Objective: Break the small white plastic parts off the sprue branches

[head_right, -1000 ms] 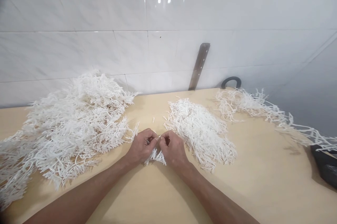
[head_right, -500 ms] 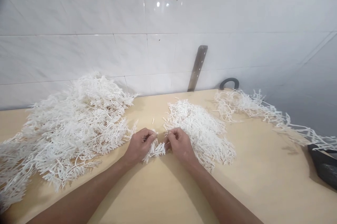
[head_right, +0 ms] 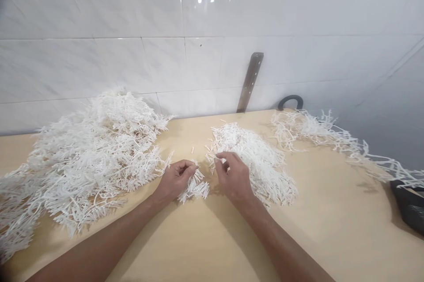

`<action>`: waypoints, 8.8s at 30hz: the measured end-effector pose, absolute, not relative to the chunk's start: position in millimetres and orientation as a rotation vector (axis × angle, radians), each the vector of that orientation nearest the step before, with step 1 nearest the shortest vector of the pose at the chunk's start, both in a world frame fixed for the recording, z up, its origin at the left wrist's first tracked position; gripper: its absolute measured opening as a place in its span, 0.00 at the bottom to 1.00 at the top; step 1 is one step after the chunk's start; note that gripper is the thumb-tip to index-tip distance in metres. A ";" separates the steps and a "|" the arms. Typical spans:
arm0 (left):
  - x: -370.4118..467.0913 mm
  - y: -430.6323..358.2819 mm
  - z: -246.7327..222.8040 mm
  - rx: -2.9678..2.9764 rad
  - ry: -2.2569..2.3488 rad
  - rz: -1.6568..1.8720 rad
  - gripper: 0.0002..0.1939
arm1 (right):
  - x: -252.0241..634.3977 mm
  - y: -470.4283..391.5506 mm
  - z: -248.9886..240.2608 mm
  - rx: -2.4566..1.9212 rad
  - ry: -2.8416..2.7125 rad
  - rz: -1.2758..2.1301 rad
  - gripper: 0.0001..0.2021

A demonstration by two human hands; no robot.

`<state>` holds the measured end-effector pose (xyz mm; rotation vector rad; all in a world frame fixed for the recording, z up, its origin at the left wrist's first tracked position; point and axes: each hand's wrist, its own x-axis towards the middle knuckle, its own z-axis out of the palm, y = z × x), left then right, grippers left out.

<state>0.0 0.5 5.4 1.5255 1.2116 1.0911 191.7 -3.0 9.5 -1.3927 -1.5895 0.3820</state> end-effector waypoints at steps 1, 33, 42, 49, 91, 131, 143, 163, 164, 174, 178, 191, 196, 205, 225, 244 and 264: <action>0.1 0.8 4.5 1.521 1.204 1.091 0.14 | 189.0 -4.9 10.6 -1.374 -1.656 0.468 0.13; 1.4 -1.4 4.6 1.756 1.214 1.025 0.07 | 180.4 -4.7 1.3 -1.292 -1.320 1.314 0.17; -8.2 1.4 -4.4 2.236 1.280 1.023 0.17 | 184.6 -3.2 -0.3 -1.306 -1.426 1.305 0.16; -3.6 -8.2 11.7 2.352 1.399 0.785 0.12 | 183.9 -4.2 0.6 -1.393 -1.571 1.111 0.15; -2.4 4.6 2.5 1.834 1.336 1.033 0.04 | 180.2 -8.4 4.9 -1.409 -1.531 1.167 0.15; -0.3 2.1 7.3 1.692 1.349 1.101 0.06 | 177.5 -11.4 0.3 -1.351 -1.711 0.892 0.11; 3.6 -3.3 5.3 1.655 1.360 1.130 0.07 | 180.3 -7.2 -16.1 -1.420 -1.809 0.740 0.13; 1.8 -0.1 2.4 1.694 1.317 1.207 0.07 | 157.3 -8.8 -12.7 -1.476 -1.525 1.023 0.08; 1.0 -0.4 2.8 1.690 1.311 1.212 0.08 | 159.2 -8.0 -13.0 -1.485 -1.488 0.997 0.07; 0.6 2.7 3.4 1.592 1.318 1.236 0.12 | 174.2 -0.3 -13.9 -1.413 -1.247 1.033 0.17; 1.8 2.5 1.7 1.591 1.310 1.256 0.10 | 168.4 -7.8 -11.3 -1.361 -1.332 1.092 0.20; 3.1 0.9 2.4 1.630 1.323 1.164 0.05 | 165.1 -9.2 -20.3 -1.335 -1.441 0.990 0.19; 3.5 0.8 0.9 1.604 1.318 1.186 0.05 | 164.0 -6.5 -26.8 -1.363 -1.511 0.884 0.16; 5.0 -0.9 1.6 1.642 1.344 1.203 0.07 | 159.9 -10.2 -20.5 -1.349 -1.630 0.565 0.11; 5.7 -2.8 2.3 1.611 1.374 1.274 0.07 | 157.7 -11.9 -13.9 -1.242 -1.772 0.472 0.11; -1.9 6.2 -2.1 1.505 1.302 1.338 0.08 | 156.6 -7.4 -7.9 -1.482 -1.233 1.057 0.12; 1.9 7.4 2.8 1.372 1.320 1.316 0.05 | 153.9 -8.3 -12.5 -1.193 -1.479 0.948 0.14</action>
